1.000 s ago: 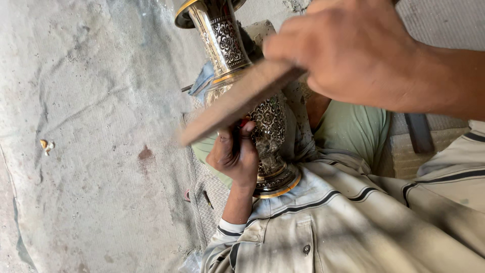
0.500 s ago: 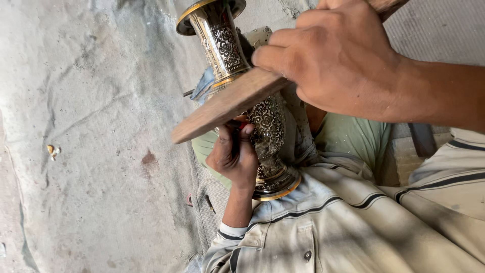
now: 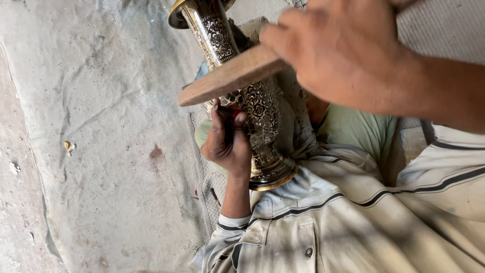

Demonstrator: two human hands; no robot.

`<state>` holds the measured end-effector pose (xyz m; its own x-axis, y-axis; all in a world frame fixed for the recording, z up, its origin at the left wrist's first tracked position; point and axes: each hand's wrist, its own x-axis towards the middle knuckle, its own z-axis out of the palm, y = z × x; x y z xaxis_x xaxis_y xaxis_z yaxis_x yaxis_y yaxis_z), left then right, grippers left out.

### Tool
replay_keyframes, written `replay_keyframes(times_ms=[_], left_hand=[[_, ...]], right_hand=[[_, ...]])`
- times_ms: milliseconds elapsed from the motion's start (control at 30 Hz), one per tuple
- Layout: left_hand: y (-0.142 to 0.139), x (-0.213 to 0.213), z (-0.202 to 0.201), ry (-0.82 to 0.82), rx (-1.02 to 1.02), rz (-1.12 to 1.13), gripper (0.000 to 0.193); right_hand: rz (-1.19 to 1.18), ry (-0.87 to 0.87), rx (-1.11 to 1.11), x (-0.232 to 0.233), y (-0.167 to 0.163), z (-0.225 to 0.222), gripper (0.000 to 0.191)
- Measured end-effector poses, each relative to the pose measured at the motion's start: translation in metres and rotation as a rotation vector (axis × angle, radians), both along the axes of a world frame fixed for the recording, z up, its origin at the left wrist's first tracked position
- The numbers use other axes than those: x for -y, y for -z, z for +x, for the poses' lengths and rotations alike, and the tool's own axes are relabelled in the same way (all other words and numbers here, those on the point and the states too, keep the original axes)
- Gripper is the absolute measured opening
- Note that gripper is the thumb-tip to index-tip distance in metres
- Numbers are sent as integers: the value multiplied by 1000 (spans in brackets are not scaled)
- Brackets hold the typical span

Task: The person sits cross-legged on the floor holding an ornate brass vase against their body. They position a chisel on the vase's decorated surface with one hand and strike it with a wooden mallet held in the other hand, working the pattern across the vase body.

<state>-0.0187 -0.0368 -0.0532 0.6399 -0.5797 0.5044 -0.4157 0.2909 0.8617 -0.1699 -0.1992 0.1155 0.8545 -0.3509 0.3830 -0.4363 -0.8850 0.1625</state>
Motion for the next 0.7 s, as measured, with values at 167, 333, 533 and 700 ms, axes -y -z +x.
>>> replay_keyframes(times_ms=[167,333,533,700], left_hand=[[6,2,7,-21,24,6,59],[15,-1,16,-11,-105,-66,51],[13,-20,46,110,-642,-272,38],[12,-39,67,212,-750,-212,62]], right_hand=[[240,-88,225,12,-2,3,41],[113,33,-46,-11,7,-2,25],[1172,-96,132,-43,9,5,48],[1542,-856,253,-114,50,-34,52]])
